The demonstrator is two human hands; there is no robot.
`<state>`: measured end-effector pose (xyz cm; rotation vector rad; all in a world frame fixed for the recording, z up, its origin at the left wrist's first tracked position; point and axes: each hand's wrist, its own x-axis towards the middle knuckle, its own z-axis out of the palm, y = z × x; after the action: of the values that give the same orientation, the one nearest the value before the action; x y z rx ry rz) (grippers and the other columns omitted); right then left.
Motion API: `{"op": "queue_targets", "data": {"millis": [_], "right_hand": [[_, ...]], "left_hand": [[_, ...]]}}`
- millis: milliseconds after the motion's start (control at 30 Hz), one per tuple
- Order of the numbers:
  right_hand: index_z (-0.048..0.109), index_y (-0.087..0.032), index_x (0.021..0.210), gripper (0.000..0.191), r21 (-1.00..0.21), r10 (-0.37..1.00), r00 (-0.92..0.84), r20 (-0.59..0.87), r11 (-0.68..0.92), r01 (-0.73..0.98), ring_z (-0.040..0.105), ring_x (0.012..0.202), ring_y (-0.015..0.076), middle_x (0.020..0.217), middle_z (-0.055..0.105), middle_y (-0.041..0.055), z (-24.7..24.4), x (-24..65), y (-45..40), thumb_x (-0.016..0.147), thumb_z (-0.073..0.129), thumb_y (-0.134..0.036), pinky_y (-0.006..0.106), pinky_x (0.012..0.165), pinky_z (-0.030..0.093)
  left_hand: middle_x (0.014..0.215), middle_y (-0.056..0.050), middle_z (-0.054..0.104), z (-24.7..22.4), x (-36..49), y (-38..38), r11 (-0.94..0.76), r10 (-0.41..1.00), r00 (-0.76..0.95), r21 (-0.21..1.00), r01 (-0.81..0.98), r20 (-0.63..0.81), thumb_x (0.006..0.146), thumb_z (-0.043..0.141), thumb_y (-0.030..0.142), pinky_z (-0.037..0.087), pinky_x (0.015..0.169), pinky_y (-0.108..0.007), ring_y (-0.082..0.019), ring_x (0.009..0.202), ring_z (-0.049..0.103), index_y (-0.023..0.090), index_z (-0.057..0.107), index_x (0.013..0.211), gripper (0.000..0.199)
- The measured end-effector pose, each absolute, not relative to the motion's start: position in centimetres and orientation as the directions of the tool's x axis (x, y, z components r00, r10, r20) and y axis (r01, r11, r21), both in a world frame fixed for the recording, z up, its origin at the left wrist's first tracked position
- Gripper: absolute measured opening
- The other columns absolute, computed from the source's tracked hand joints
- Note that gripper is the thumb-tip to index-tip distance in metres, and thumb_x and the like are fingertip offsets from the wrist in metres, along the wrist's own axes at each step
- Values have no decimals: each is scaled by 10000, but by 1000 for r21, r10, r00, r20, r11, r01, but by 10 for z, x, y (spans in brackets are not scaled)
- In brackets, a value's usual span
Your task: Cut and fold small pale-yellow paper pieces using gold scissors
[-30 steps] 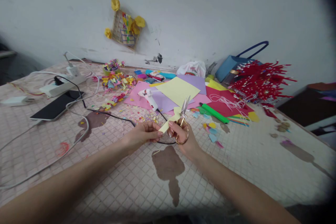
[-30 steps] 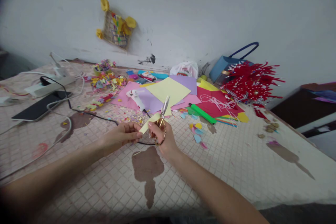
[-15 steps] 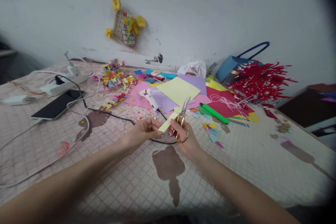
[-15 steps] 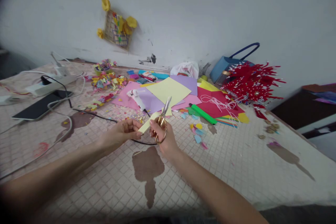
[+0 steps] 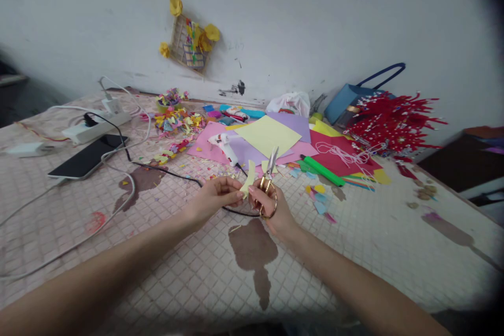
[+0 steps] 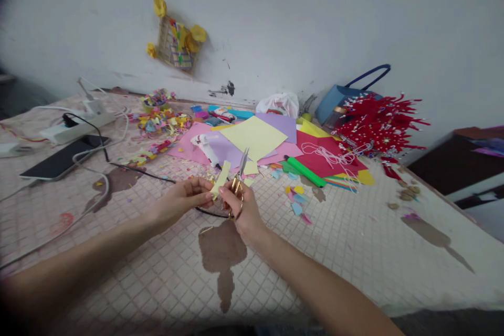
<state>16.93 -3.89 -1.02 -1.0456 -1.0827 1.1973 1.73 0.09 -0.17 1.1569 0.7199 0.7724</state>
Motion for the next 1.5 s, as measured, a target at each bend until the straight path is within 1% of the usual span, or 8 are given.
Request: {"op": "queue_targets", "data": {"millis": [100,300,467,667,833,1000,1200,1500], "right_hand": [[498,-175,658,202,-980,995,57,80,89,-179,412,480,86,520,466,-41,-7,170,-39,758,594,-322,214,466,311],[506,-176,670,205,-979,995,55,83,92,-183,413,477,89,524,472,-40,-8,170,-38,746,603,-340,221,471,317],[512,-176,670,190,-974,996,56,70,81,-212,410,470,87,512,473,-46,-12,170,-37,737,613,-323,221,471,310],[505,-177,647,212,-978,995,68,72,84,-190,405,469,84,509,470,-49,-9,170,-38,743,611,-333,219,473,309],[528,-179,711,208,-985,999,13,50,51,-162,418,485,85,554,489,-43,-8,168,-39,729,629,-360,210,463,310],[500,-177,661,229,-989,999,11,46,47,-137,396,468,78,536,459,-49,-9,168,-40,721,632,-353,205,445,296],[520,-177,680,201,-988,998,17,54,56,-147,407,474,83,538,467,-49,-10,169,-40,726,625,-343,211,451,295],[508,-179,664,204,-980,998,37,44,51,-195,399,459,79,527,453,-57,-13,166,-40,711,635,-332,209,445,305]], "left_hand": [[650,-1,617,-1,17,1,260,819,558,953,-157,-132,692,671,329,435,602,-224,-92,599,572,121,566,769,245],[705,-41,661,-2,16,1,292,781,592,954,-66,-198,728,633,347,442,605,-231,-97,592,587,116,574,733,238],[685,-31,657,-5,16,1,219,785,602,975,-46,-148,729,630,351,446,593,-219,-91,587,580,115,571,725,243],[684,-25,640,-4,17,0,125,811,581,991,-57,-69,710,633,401,451,580,-219,-94,593,573,116,564,723,294],[647,-13,619,-5,18,0,85,836,547,994,-66,-35,695,639,423,447,564,-214,-92,573,562,119,560,694,313],[658,-24,637,-6,18,0,92,828,559,995,-47,-50,704,637,401,460,583,-223,-102,589,579,120,587,700,285],[660,-40,660,-5,18,0,140,801,589,990,-16,-103,704,651,361,466,591,-224,-114,604,598,112,612,724,252],[607,-33,645,2,19,-4,54,818,572,998,28,-60,673,676,363,446,547,-211,-104,552,569,116,618,674,254]]}}
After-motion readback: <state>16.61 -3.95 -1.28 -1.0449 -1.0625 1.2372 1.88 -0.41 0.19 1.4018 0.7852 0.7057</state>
